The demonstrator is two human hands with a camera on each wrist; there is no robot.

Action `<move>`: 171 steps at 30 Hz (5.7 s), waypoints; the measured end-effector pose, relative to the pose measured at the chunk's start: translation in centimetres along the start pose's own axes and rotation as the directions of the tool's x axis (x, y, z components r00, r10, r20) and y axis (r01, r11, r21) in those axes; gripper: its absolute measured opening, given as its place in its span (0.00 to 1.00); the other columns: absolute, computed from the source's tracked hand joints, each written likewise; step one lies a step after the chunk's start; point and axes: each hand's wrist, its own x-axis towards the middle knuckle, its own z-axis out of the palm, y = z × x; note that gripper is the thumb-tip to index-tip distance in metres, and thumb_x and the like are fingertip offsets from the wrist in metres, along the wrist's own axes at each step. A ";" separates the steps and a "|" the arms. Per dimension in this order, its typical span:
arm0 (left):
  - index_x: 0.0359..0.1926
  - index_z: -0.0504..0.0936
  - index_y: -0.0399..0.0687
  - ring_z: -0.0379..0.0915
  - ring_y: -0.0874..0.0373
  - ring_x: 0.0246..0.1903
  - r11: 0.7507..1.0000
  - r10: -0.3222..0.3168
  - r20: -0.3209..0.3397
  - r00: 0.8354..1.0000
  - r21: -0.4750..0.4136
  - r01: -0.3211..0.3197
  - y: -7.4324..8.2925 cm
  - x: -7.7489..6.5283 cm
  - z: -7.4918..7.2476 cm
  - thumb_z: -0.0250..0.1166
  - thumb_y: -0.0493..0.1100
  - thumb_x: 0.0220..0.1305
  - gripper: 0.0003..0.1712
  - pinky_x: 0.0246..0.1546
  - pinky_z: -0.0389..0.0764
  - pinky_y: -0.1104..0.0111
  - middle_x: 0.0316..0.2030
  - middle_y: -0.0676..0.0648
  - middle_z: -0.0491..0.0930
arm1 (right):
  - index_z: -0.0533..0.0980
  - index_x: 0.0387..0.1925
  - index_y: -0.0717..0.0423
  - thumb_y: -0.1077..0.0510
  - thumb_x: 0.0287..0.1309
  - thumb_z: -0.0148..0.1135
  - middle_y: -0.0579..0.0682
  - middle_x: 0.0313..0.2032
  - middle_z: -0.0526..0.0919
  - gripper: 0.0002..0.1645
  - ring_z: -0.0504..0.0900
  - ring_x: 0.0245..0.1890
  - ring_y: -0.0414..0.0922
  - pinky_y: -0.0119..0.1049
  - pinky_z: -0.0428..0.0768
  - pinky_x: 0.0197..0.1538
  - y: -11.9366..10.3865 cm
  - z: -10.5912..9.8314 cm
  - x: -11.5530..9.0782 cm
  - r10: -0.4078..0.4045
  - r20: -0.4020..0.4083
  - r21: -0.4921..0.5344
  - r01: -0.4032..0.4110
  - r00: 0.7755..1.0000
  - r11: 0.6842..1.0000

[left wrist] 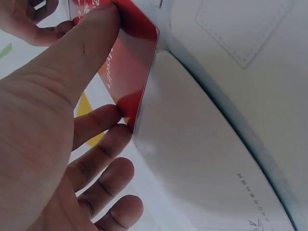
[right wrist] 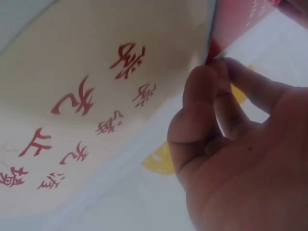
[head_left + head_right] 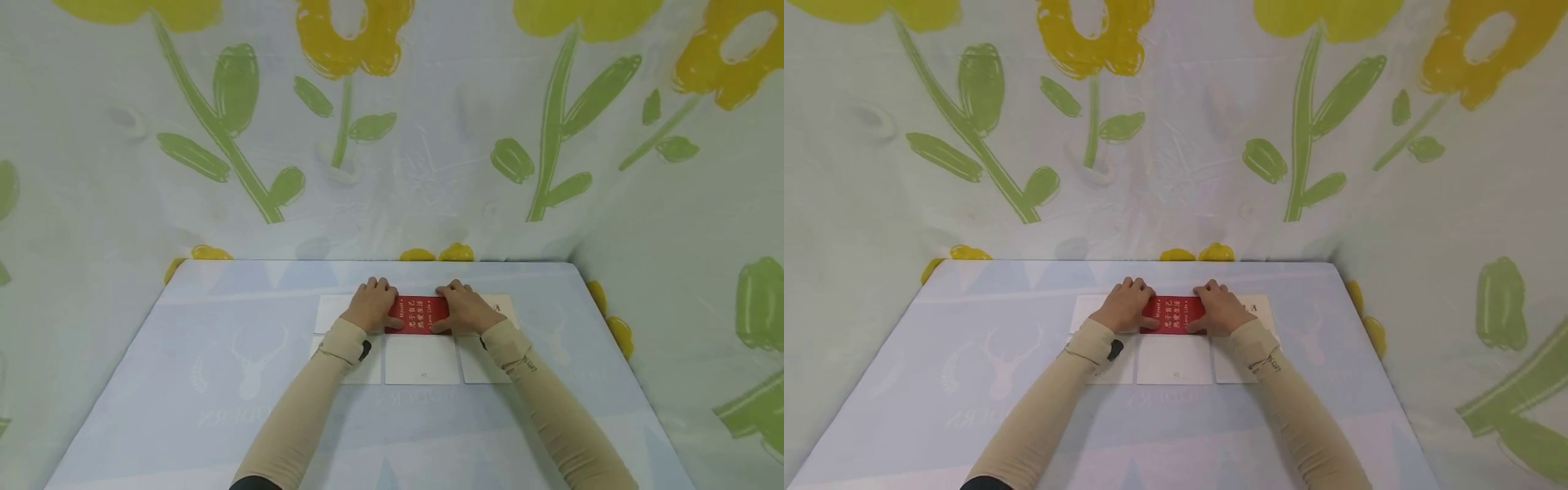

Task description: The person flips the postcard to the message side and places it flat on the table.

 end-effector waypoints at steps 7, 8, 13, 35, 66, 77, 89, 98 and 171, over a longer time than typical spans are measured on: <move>0.61 0.78 0.41 0.68 0.45 0.55 1.000 0.004 -0.001 1.000 0.008 -0.004 0.1 -0.2 -0.1 0.71 0.68 0.57 0.43 0.57 0.72 0.55 0.57 0.40 0.74 | 0.67 0.70 0.55 0.40 0.48 0.80 0.58 0.61 0.69 0.52 0.70 0.59 0.56 0.55 0.71 0.63 0.3 -0.1 0.6 -0.007 0.019 0.023 0.006 1.000 1.000; 0.61 0.78 0.41 0.68 0.45 0.55 1.000 0.005 -0.002 1.000 0.010 -0.005 0.1 -0.2 -0.1 0.71 0.68 0.57 0.43 0.57 0.72 0.55 0.57 0.40 0.74 | 0.68 0.70 0.55 0.40 0.48 0.80 0.58 0.60 0.69 0.52 0.70 0.58 0.55 0.55 0.70 0.63 0.3 -0.2 0.7 -0.010 0.021 0.022 0.009 1.000 1.000; 0.61 0.78 0.42 0.69 0.45 0.54 1.000 0.005 -0.010 1.000 0.021 -0.005 0.1 -0.1 0.2 0.71 0.68 0.57 0.42 0.56 0.73 0.55 0.57 0.39 0.74 | 0.68 0.69 0.54 0.41 0.47 0.81 0.58 0.59 0.69 0.52 0.69 0.58 0.55 0.54 0.70 0.63 0.4 -0.1 0.9 -0.003 0.023 0.023 0.002 1.000 1.000; 0.60 0.81 0.44 0.70 0.47 0.48 0.999 -0.045 -0.116 0.992 -0.017 0.043 -0.4 -0.4 -0.4 0.70 0.65 0.60 0.37 0.50 0.76 0.56 0.50 0.42 0.78 | 0.71 0.65 0.55 0.42 0.47 0.82 0.56 0.57 0.66 0.47 0.65 0.57 0.54 0.52 0.67 0.63 0.0 0.6 0.1 -0.050 -0.120 -0.007 0.050 0.992 0.999; 0.49 0.79 0.45 0.70 0.59 0.21 0.950 -0.128 -0.123 0.984 -0.299 0.086 -0.7 -1.0 0.0 0.72 0.54 0.64 0.21 0.27 0.72 0.67 0.20 0.54 0.75 | 0.62 0.73 0.56 0.42 0.61 0.70 0.61 0.56 0.70 0.47 0.73 0.51 0.55 0.52 0.77 0.55 0.1 -0.3 -2.6 0.001 -0.274 0.099 0.027 0.962 0.995; 0.48 0.80 0.44 0.70 0.60 0.21 0.969 -0.097 -0.186 0.978 -0.244 0.049 -0.3 -1.5 -0.4 0.73 0.54 0.62 0.23 0.28 0.73 0.65 0.21 0.54 0.77 | 0.66 0.69 0.61 0.44 0.68 0.63 0.54 0.44 0.85 0.38 0.82 0.44 0.50 0.48 0.81 0.48 1.4 -0.7 -3.9 0.081 -0.095 0.431 -0.032 0.992 0.902; 0.45 0.81 0.45 0.70 0.62 0.19 0.940 -0.107 -0.213 0.971 -0.339 0.029 0.4 -2.4 -0.8 0.71 0.49 0.66 0.14 0.21 0.72 0.71 0.21 0.55 0.77 | 0.72 0.61 0.61 0.43 0.70 0.62 0.56 0.49 0.85 0.30 0.81 0.50 0.53 0.49 0.80 0.49 1.5 -0.7 -5.3 0.057 -0.146 0.459 0.016 0.988 0.889; 0.42 0.86 0.52 0.72 0.63 0.26 0.929 -0.116 -0.288 0.951 -0.369 0.001 0.8 -3.8 -1.3 0.67 0.51 0.69 0.10 0.26 0.73 0.69 0.27 0.56 0.81 | 0.78 0.56 0.54 0.44 0.70 0.62 0.52 0.47 0.85 0.22 0.81 0.42 0.49 0.43 0.78 0.41 1.1 -0.7 -6.3 0.001 -0.248 0.440 0.112 0.969 0.891; 0.38 0.89 0.49 0.75 0.64 0.26 0.946 -0.068 -0.291 0.954 -0.321 -0.031 1.8 -6.6 2.2 0.65 0.52 0.70 0.13 0.26 0.75 0.72 0.31 0.54 0.84 | 0.82 0.50 0.53 0.50 0.70 0.63 0.47 0.46 0.85 0.15 0.80 0.38 0.41 0.41 0.79 0.42 0.1 2.4 -7.2 -0.037 -0.255 0.223 0.096 0.966 0.970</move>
